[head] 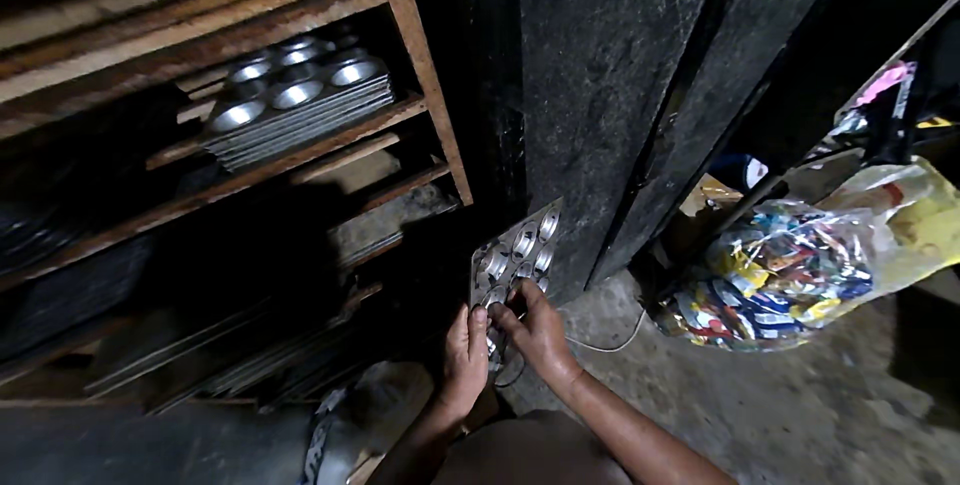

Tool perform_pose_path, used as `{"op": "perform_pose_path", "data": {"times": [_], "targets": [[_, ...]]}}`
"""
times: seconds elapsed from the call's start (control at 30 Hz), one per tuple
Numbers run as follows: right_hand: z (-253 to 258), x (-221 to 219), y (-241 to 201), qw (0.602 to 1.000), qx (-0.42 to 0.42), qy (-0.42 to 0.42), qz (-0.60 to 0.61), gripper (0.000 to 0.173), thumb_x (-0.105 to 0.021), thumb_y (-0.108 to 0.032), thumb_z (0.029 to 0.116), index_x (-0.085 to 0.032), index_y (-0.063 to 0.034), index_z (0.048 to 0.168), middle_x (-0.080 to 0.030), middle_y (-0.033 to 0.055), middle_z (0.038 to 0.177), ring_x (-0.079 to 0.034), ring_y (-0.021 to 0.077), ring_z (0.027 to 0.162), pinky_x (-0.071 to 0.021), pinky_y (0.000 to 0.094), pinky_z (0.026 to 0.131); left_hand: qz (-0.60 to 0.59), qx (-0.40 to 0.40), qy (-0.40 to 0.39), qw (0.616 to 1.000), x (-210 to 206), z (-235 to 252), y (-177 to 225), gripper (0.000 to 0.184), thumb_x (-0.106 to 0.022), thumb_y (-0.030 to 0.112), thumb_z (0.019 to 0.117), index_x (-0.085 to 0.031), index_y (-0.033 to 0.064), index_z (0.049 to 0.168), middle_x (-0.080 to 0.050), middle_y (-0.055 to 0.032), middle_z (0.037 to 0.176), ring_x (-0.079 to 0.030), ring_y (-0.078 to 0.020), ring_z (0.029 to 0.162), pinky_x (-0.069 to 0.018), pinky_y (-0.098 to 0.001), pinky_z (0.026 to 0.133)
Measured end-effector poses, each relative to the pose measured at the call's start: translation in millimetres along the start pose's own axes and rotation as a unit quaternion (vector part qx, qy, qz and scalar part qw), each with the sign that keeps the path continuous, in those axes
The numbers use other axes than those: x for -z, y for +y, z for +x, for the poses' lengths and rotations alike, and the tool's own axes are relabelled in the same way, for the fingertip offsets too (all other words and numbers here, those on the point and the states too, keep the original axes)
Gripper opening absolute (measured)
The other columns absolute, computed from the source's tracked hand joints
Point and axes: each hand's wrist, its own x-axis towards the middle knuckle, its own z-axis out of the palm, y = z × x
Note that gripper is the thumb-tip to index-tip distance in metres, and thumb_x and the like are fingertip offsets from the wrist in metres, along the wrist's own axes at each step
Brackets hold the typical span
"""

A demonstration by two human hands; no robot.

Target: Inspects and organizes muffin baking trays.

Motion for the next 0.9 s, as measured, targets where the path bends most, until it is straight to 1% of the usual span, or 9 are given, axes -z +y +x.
{"op": "perform_pose_path", "data": {"times": [0.03,0.13,0.27,0.4,0.5,0.63,0.73,0.8,0.9], "targets": [[-1,1,1,1.000,0.018,0.003,-0.019,0.037,-0.071,-0.031,0.0934,-0.061,0.0008,0.110,-0.065,0.0129,0.097,-0.067,0.0200,0.083,-0.0577,0.0371,0.077,0.000,-0.005,0.002,1.000,0,0,-1,0.043,-0.043,0.022,0.1077,-0.063,-0.0168,0.109,-0.069,-0.0081,0.094,-0.061,0.0102,0.092,-0.0480,-0.0088,0.088],[-4,4,1,0.995,0.057,0.016,-0.077,0.050,-0.076,-0.040,0.0886,-0.065,0.0027,0.112,-0.068,0.0162,0.099,-0.069,0.0262,0.085,-0.0584,0.0443,0.079,0.010,-0.007,-0.005,1.000,1,0,-1,0.046,-0.043,0.025,0.1080,-0.063,-0.0164,0.108,-0.069,-0.0086,0.093,-0.061,0.0093,0.091,-0.0482,-0.0095,0.087],[-2,8,-2,0.990,0.074,0.017,-0.116,0.036,-0.072,-0.032,0.0908,-0.067,0.0013,0.104,-0.069,0.0144,0.092,-0.070,0.0252,0.080,-0.0588,0.0435,0.076,0.018,0.005,-0.014,1.000,2,-1,2,0.042,-0.042,0.021,0.1073,-0.064,-0.0157,0.107,-0.068,-0.0080,0.090,-0.060,0.0095,0.089,-0.0474,-0.0090,0.085],[-2,12,-2,0.991,0.079,0.002,-0.112,0.048,-0.078,-0.041,0.0871,-0.067,0.0013,0.107,-0.069,0.0148,0.095,-0.070,0.0265,0.083,-0.0588,0.0457,0.078,0.019,0.002,-0.015,1.000,2,0,1,0.043,-0.042,0.021,0.1070,-0.063,-0.0163,0.109,-0.069,-0.0094,0.093,-0.061,0.0083,0.091,-0.0483,-0.0101,0.087],[-2,13,-4,0.988,0.083,0.009,-0.131,0.040,-0.073,-0.036,0.0901,-0.067,0.0012,0.105,-0.069,0.0148,0.092,-0.070,0.0271,0.081,-0.0589,0.0456,0.076,0.023,-0.002,-0.014,1.000,2,-1,1,0.043,-0.042,0.021,0.1072,-0.064,-0.0153,0.107,-0.069,-0.0091,0.092,-0.061,0.0079,0.091,-0.0482,-0.0104,0.087],[-2,17,-10,0.988,0.073,-0.019,-0.131,0.052,-0.078,-0.042,0.0872,-0.065,0.0020,0.111,-0.069,0.0172,0.099,-0.069,0.0298,0.086,-0.0580,0.0484,0.080,0.000,-0.005,-0.004,1.000,0,-1,0,0.042,-0.042,0.020,0.1073,-0.063,-0.0161,0.107,-0.068,-0.0067,0.091,-0.061,0.0100,0.090,-0.0485,-0.0094,0.086],[-2,15,-10,0.982,0.090,0.001,-0.168,0.043,-0.073,-0.037,0.0911,-0.066,0.0019,0.109,-0.069,0.0175,0.096,-0.071,0.0311,0.084,-0.0587,0.0487,0.077,-0.001,-0.005,-0.012,1.000,1,-2,-1,0.042,-0.042,0.021,0.1079,-0.063,-0.0160,0.108,-0.068,-0.0066,0.092,-0.061,0.0101,0.091,-0.0487,-0.0096,0.086],[-2,13,-10,0.979,0.095,0.016,-0.178,0.035,-0.067,-0.030,0.0953,-0.066,0.0020,0.108,-0.070,0.0181,0.096,-0.072,0.0321,0.084,-0.0588,0.0500,0.076,0.012,0.012,-0.025,1.000,3,-2,2,0.043,-0.041,0.021,0.1077,-0.063,-0.0158,0.110,-0.069,-0.0096,0.094,-0.062,0.0075,0.092,-0.0491,-0.0114,0.087],[0,20,-7,0.990,0.093,0.015,-0.104,0.027,-0.055,-0.018,0.1006,-0.066,0.0028,0.113,-0.071,0.0159,0.092,-0.071,0.0274,0.081,-0.0585,0.0460,0.075,0.010,0.068,-0.013,0.998,8,6,10,0.042,-0.040,0.018,0.1076,-0.062,-0.0166,0.114,-0.068,-0.0122,0.099,-0.061,0.0046,0.095,-0.0476,-0.0139,0.090]]}}
